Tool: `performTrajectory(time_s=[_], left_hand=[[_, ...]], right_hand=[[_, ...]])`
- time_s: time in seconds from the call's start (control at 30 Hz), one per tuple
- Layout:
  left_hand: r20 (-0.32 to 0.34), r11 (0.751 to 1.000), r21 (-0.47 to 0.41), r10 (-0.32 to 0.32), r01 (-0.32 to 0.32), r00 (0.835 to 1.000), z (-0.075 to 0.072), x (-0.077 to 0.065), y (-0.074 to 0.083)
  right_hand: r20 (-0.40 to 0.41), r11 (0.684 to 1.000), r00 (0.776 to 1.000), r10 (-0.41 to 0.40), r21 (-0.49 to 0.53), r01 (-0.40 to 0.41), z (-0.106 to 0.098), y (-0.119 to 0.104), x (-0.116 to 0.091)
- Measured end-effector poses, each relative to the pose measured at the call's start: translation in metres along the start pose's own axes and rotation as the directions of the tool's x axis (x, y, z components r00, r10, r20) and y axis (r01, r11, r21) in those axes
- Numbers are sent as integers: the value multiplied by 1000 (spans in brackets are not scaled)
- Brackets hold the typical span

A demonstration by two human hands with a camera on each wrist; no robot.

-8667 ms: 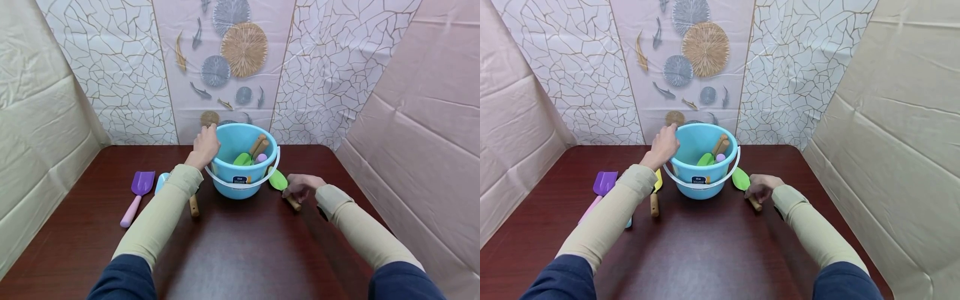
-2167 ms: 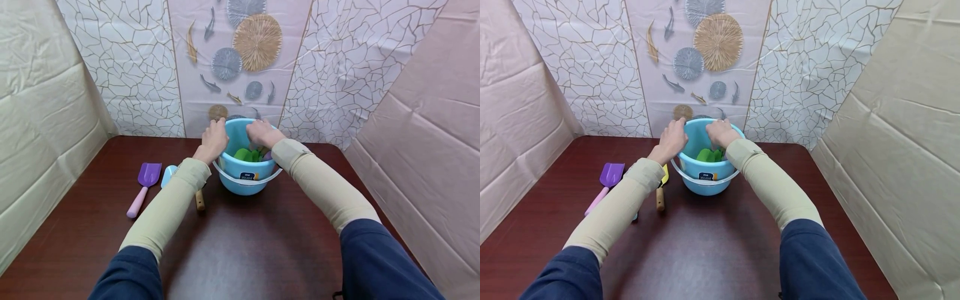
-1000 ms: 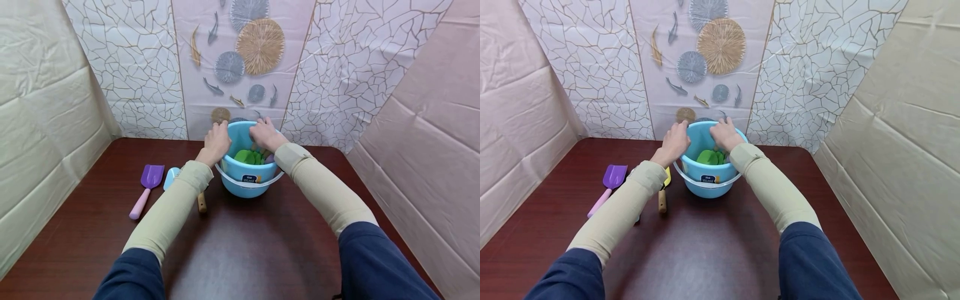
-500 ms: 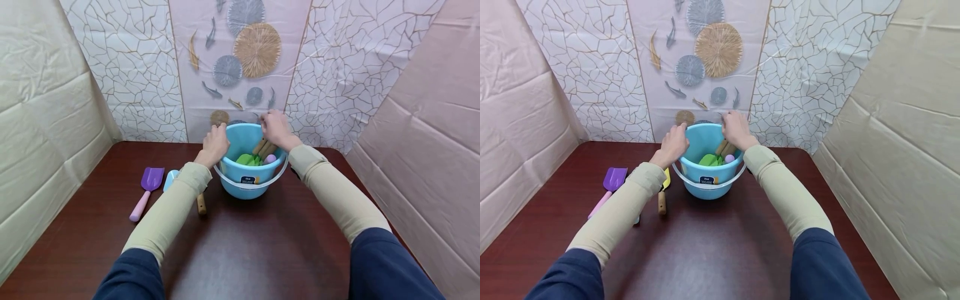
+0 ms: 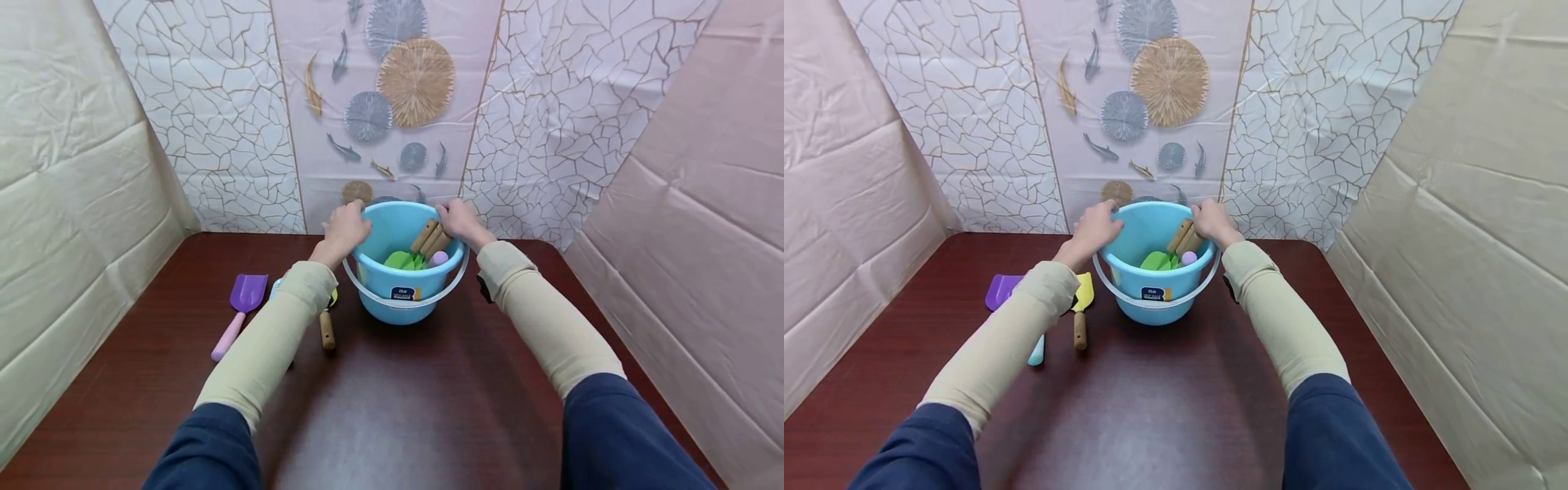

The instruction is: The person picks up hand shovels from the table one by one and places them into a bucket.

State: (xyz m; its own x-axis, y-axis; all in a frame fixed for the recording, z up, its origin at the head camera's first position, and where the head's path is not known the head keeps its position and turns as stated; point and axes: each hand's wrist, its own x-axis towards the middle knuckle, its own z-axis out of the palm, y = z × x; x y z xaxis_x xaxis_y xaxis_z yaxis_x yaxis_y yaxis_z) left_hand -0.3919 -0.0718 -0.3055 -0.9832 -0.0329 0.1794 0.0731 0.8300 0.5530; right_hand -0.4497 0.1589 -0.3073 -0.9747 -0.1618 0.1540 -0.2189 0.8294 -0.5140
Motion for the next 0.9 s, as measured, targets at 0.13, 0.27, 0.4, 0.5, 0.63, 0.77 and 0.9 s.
performTrajectory(time_s=[0.13, 0.27, 0.4, 0.5, 0.63, 0.77, 0.9], left_hand=[[1, 997, -64, -35, 35, 999, -5, 1, -3], [-7, 995, -84, -57, 57, 998, -8, 2, -15], [-13, 995, -59, -77, 76, 997, -8, 0, -35], [0, 994, -52, -94, 94, 996, -8, -4, -46], [44, 989, -38, -138, 140, 989, -6, -13, -59], [115, 977, 117, -190, 177, 975, 0, -28, -72], [234, 936, 331, -207, 123, 950, 17, -47, -85]], right_hand=[[5, 999, 1000, -19, 26, 19, 1, 3, -2], [-12, 1000, 1000, -14, 18, 14, 4, 2, -1], [-33, 1000, 999, 5, -6, -6, 6, 0, -1], [-34, 1000, 999, 13, -12, -13, 3, 1, -3], [-36, 999, 999, 23, -26, -24, 3, 1, -4], [-45, 999, 998, 36, -39, -38, 5, 0, -3], [-44, 998, 998, 36, -51, -39, 5, 0, -3]])
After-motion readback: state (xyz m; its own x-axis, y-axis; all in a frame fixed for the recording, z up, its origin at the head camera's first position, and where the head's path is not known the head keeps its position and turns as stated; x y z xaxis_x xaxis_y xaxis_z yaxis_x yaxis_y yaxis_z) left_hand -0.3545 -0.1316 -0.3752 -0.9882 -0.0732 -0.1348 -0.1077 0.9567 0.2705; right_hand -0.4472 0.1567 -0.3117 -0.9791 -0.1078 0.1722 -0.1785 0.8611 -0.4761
